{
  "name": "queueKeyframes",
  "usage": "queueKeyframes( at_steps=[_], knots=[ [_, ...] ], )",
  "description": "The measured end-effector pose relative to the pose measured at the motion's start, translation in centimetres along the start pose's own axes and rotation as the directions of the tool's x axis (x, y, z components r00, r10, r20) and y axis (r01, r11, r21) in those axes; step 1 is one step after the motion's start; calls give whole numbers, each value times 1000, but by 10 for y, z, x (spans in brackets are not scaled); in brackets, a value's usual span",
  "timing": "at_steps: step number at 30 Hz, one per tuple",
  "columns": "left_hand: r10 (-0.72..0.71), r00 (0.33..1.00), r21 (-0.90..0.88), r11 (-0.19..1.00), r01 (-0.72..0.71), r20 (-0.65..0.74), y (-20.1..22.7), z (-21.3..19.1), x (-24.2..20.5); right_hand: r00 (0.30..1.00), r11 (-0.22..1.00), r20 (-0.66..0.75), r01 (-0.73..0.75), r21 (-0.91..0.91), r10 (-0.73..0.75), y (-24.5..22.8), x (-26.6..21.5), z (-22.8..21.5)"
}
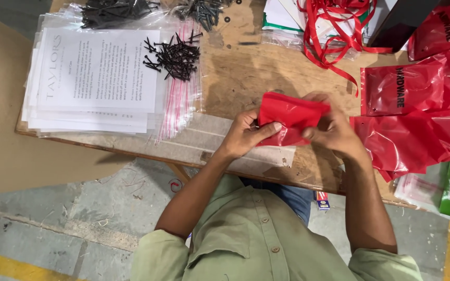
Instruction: Packing screws and zip ties into small red bags at a workbench.
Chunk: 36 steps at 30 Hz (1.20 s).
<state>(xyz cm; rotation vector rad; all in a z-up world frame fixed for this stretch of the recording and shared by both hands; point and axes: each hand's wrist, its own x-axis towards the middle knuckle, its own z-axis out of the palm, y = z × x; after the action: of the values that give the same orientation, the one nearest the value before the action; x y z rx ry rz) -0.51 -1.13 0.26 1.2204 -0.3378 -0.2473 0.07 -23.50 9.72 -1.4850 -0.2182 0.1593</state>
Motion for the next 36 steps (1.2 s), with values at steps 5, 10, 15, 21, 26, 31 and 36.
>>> queueKeyframes(
  at_steps=[5, 10, 15, 21, 26, 31, 36],
  knots=[
    [24, 998, -78, 997, -29, -64, 30, 16, 9, 993, 988, 46, -111, 111, 106, 48, -9, -14],
    [54, 982, 44, 998, -47, -180, 9, 12, 9, 994, 1000, -109, -18, -17, 16, 103, -8, -36],
    [133, 955, 171, 981, -89, -264, 3, 8, 10, 979, 995, -204, 1, 96, 19, 50, -3, 6],
    [23, 969, 26, 1000, -17, -244, -13, -1, 5, 976, 974, -24, -215, 66, 217, 77, -3, -3],
    [42, 988, -3, 999, -43, -148, 25, 11, 2, 995, 960, 48, -95, 262, 86, 73, -3, 0],
    [133, 982, 45, 991, -128, -133, 23, 9, 1, 990, 962, 94, -129, 242, 109, 52, 2, 11],
    [-9, 980, -117, 993, -14, -197, 19, 6, 0, 991, 926, -18, -118, 359, 133, 66, 6, 8]
  ],
)
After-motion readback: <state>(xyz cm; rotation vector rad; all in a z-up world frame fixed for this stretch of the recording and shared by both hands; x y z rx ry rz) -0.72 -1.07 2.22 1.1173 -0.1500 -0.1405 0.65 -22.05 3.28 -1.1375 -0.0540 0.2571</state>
